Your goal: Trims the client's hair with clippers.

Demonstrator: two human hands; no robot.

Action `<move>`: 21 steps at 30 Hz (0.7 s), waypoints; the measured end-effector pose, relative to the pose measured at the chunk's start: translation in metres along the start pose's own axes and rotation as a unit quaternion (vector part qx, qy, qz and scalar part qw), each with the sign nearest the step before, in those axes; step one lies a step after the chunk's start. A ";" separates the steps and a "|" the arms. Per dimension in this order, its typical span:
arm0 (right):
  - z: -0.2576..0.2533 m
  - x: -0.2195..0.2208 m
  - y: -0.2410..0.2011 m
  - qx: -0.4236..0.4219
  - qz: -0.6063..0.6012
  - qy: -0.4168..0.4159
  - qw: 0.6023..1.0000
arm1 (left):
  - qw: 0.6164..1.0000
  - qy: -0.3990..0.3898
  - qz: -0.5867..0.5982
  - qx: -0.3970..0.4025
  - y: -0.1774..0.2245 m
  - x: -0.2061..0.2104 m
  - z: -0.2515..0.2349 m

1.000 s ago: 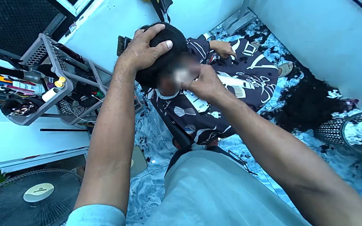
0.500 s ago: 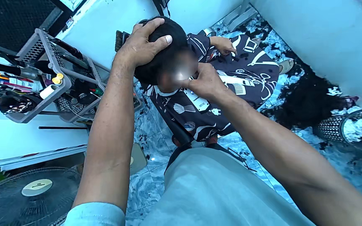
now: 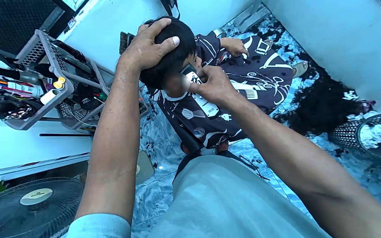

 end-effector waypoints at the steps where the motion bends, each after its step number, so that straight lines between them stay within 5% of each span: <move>1: -0.002 0.000 -0.002 -0.013 -0.017 0.005 1.000 | 1.000 -0.001 -0.002 -0.003 -0.001 0.000 -0.001; 4: 0.010 0.004 0.001 -0.022 -0.033 -0.002 0.999 | 1.000 0.003 -0.001 0.005 -0.004 0.003 -0.001; 7: 0.070 0.003 0.039 0.076 -0.160 -0.031 0.984 | 0.982 0.147 0.095 0.077 -0.008 -0.007 0.013; 9: 0.132 -0.006 0.078 0.175 -0.296 -0.012 0.939 | 0.902 0.349 0.208 0.149 -0.027 -0.016 0.058; 11: 0.184 -0.027 0.114 0.229 -0.389 0.060 0.890 | 0.832 0.480 0.242 0.135 -0.040 0.013 0.132; 14: 0.226 -0.047 0.162 0.261 -0.439 0.170 0.843 | 0.845 0.421 0.217 0.250 0.012 0.125 0.179; 17: 0.228 -0.056 0.162 0.254 -0.397 0.198 0.860 | 0.819 0.385 0.221 0.364 0.068 0.148 0.146; 19: 0.223 -0.059 0.150 0.231 -0.365 0.203 0.879 | 0.815 0.417 0.248 0.316 0.073 0.133 0.119; 21: 0.219 -0.058 0.140 0.210 -0.341 0.205 0.893 | 0.858 0.417 0.246 0.174 0.074 0.124 0.105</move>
Point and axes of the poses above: each hand's wrist, its own z-axis away from the middle knuckle, its own x-axis out of the palm, y = z × x, the point moved 6 cm from there along -z, towards the middle knuckle, and after that the axes turned 2 degrees about -x, right-handed, at the moved point
